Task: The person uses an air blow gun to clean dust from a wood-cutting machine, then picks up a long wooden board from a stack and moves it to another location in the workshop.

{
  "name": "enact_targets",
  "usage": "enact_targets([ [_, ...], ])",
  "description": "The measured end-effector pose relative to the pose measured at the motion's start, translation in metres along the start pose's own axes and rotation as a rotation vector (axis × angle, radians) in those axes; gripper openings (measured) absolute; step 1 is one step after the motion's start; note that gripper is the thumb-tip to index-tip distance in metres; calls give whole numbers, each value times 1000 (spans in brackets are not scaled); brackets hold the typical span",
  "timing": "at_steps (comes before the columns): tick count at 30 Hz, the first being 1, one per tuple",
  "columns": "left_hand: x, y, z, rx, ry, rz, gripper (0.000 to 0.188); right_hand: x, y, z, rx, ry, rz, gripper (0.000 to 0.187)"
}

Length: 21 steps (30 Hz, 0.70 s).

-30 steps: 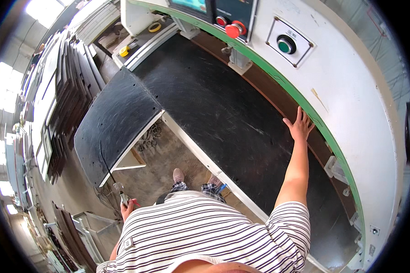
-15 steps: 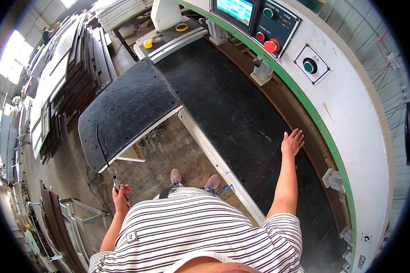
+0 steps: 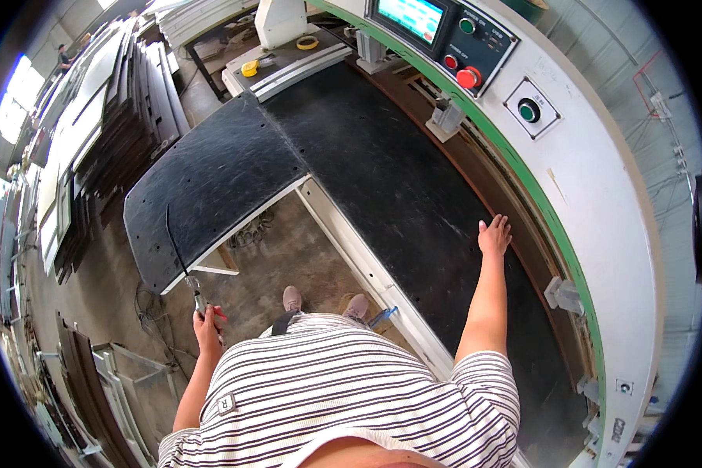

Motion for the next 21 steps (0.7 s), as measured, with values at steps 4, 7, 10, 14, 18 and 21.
enact_targets([
  [4,46,14,5,-3,23,58,15,-25,-12,-7,148,188,-214,53],
  [7,97,12,-2,7,38,128,14,-58,-37,4,311,202,-359,51],
  [10,140,20,-6,7,67,124,15,-106,-63,15,331,44,-334,53],
  [14,207,8,-16,3,97,139,16,-156,-69,41,211,13,-331,56],
  [18,253,0,-21,9,151,175,15,-194,-77,48,192,-2,-362,56],
  [21,283,-14,-29,153,253,213,18,-186,-74,33,475,32,-336,51],
])
Point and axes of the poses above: each hand's wrist, its own x-axis towards the middle knuckle, its own z-axis out of the palm, y = z × x, the point moved 2 cm from there along x, towards the middle knuckle, and after that the axes turned 3 degrees about x, right-handed, at the moved point
